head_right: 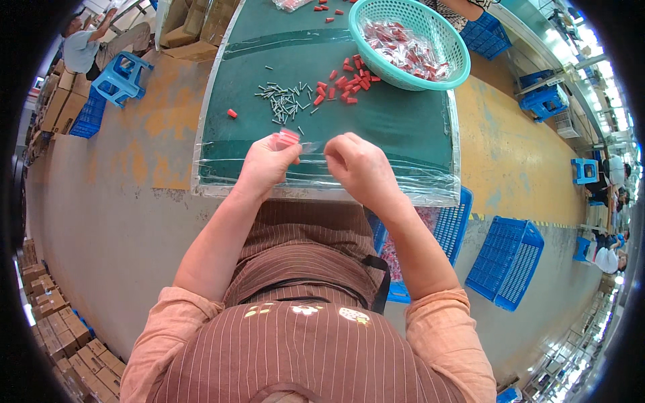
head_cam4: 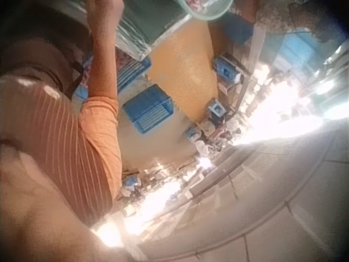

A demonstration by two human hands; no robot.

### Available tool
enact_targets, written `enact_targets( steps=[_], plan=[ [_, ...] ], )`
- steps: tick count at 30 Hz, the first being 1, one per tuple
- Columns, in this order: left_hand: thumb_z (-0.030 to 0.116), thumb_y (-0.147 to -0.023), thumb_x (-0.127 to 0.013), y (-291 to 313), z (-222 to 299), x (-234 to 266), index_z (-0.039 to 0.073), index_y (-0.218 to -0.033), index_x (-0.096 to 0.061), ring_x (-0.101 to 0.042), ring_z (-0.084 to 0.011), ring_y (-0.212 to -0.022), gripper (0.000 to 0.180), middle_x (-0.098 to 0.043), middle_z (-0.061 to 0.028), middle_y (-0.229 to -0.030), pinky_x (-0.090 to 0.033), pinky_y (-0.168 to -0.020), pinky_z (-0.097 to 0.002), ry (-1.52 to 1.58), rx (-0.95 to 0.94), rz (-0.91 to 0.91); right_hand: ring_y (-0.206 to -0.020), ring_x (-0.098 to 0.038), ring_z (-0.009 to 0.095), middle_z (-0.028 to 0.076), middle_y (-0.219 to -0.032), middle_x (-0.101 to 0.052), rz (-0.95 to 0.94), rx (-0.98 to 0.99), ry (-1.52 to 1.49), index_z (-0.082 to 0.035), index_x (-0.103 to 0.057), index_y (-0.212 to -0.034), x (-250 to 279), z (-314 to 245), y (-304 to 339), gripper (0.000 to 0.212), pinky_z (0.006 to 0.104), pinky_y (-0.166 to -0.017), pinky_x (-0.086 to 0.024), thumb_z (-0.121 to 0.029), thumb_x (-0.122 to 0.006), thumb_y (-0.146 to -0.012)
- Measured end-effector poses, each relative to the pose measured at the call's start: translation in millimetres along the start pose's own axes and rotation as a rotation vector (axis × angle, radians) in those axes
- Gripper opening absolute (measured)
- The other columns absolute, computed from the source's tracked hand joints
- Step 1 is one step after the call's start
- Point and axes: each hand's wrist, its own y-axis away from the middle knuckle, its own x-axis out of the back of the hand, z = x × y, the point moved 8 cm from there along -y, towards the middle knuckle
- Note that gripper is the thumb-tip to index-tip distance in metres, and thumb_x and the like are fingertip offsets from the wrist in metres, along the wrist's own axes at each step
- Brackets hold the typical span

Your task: The person packages items by hand, picking up a small plastic bag, placing a red plastic cap and a metal screw inside, and then sealing the bag. This process is repeated, handling one cap and one screw at a time from the work surface.

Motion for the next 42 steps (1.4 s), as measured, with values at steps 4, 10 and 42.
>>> enact_targets(
  steps=[4, 10, 42],
  plan=[
    [0.014, -0.08, -0.065, 0.3, 1.5, -6.1, 0.003, -0.089, -0.063, -0.05, -0.0045, -0.061, 0.014, -0.059, 0.0013, -0.073, -0.041, -0.054, -0.0216, -0.134, -0.188, 0.031, -0.069, -0.059, 0.026, 0.011, -0.081, -0.057, 0.016, 0.164, 0.032, -0.001, -0.06, -0.085, 5.9, -36.7, -5.8, 0.009, 0.0338, -0.062, -0.048, 0.001, -0.064, -0.077],
    [0.015, -0.081, -0.063, 5.7, 14.4, -20.5, 0.003, -0.081, -0.064, -0.049, -0.0038, -0.064, 0.011, -0.057, 0.0037, -0.067, -0.042, -0.059, -0.0229, -0.337, -0.207, 0.049, -0.076, -0.058, 0.031, 0.011, -0.077, -0.055, 0.027, 0.274, 0.301, -0.003, -0.061, -0.085, 1.8, -37.4, -8.5, 0.015, 0.0401, -0.066, -0.048, -0.002, -0.065, -0.071],
    [0.012, -0.082, -0.06, -22.4, 30.6, -3.1, 0.003, -0.083, -0.061, -0.051, -0.0049, -0.061, 0.01, -0.059, 0.002, -0.069, -0.042, -0.057, -0.0229, 0.077, -0.175, 0.066, -0.073, -0.062, 0.036, 0.019, -0.083, -0.06, 0.132, -0.114, 0.573, 0.0, -0.057, -0.079, 24.9, 87.9, -58.4, 0.013, 0.0425, -0.064, -0.052, -0.012, -0.059, -0.079]
  ],
)
